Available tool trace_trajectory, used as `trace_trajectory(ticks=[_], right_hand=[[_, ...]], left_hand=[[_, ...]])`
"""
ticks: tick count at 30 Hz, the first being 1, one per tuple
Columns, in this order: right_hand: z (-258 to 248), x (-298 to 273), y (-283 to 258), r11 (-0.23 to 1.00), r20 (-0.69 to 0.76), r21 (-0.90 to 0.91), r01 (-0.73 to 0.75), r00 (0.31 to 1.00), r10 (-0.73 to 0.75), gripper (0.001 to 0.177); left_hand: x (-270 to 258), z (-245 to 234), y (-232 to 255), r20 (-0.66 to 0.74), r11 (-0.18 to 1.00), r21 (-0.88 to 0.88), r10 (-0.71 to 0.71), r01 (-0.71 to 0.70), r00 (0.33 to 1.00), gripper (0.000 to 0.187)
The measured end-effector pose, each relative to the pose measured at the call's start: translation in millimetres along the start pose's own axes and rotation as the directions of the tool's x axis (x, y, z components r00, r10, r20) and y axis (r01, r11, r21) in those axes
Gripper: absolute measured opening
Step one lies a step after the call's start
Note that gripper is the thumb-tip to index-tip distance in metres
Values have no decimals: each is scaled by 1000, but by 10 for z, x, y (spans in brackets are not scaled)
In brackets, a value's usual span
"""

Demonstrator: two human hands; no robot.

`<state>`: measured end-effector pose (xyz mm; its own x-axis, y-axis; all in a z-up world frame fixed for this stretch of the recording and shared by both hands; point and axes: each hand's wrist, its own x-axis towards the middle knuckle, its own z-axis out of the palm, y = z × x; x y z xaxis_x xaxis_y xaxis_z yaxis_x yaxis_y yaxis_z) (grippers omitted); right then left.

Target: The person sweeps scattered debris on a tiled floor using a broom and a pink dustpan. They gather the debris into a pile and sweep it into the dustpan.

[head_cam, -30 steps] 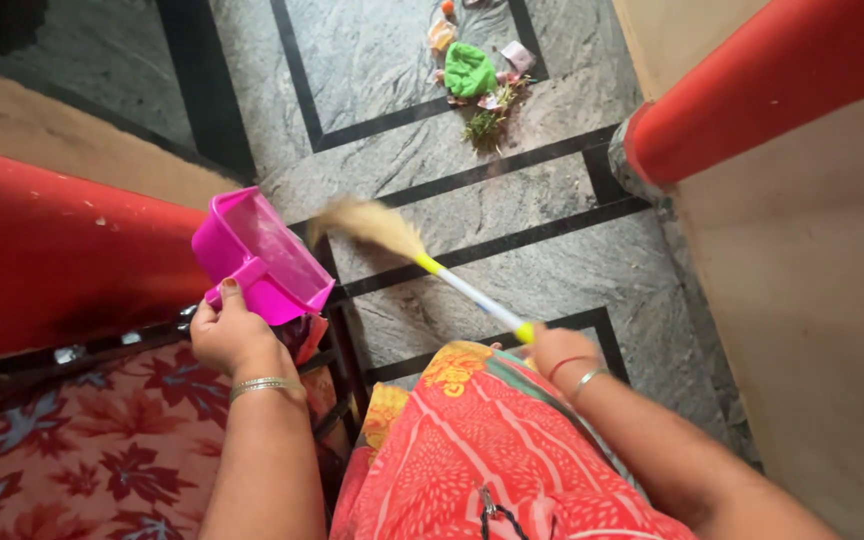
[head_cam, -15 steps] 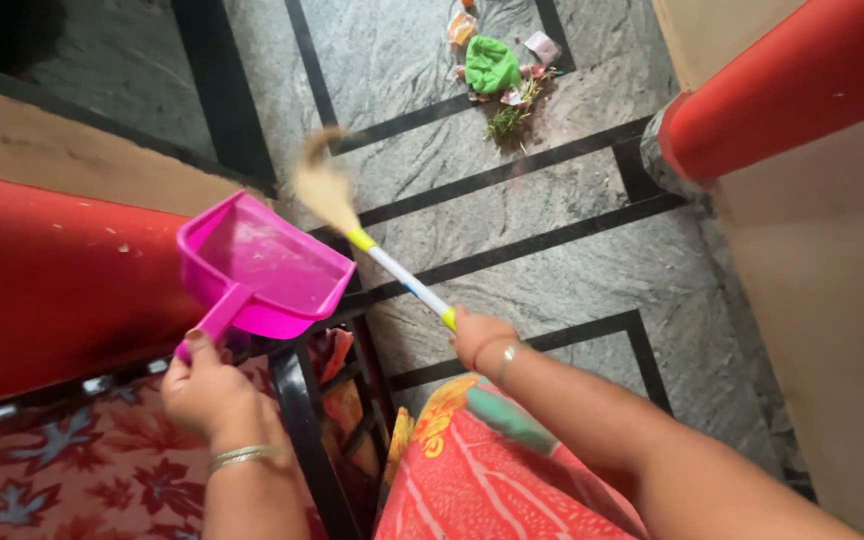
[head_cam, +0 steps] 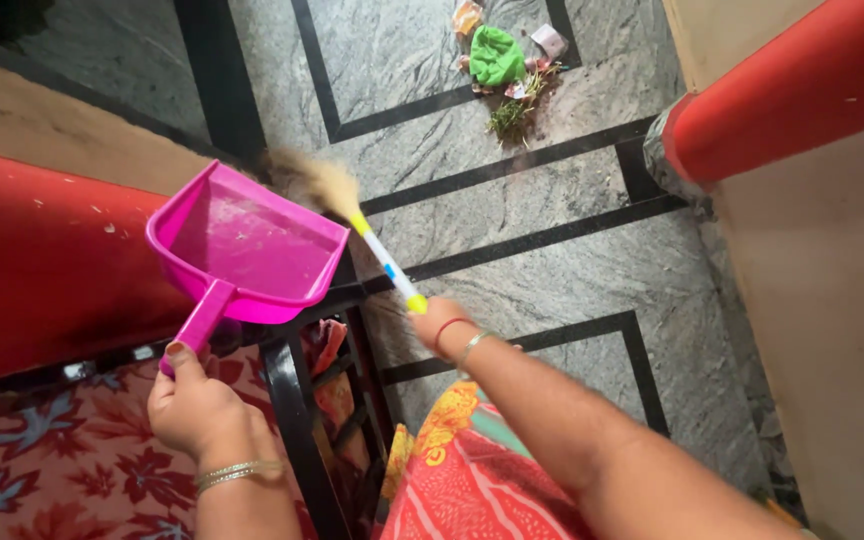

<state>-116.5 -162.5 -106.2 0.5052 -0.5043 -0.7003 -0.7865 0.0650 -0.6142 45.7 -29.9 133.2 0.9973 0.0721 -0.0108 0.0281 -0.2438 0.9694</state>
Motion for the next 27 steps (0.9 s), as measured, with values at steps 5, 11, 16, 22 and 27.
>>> trace_trajectory(ticks=[5,11,16,22,27], right_hand=[[195,34,55,895,222,441,-65,974,-39,36],[540,531,-220,722,204,687,-81,975,-84,35],[336,740,-31,886,183,463,-23,981,-70,40],[443,133,194,979,-76,200,37,997,-22,49],[-491,-601,1063,939,27,-343,-10,999,20,38]], left_hand=[[0,-43,-27,-11,1000,6,-4,4,1000,25],[-33,0,56,12,997,-60,-39,39,999,24],[25,-35,-6,8,995,-96,-38,39,999,24],[21,-63,-153,-3,999,-13,49,-49,999,23],[-28,152,-241,30,996,-66,-54,56,998,22]])
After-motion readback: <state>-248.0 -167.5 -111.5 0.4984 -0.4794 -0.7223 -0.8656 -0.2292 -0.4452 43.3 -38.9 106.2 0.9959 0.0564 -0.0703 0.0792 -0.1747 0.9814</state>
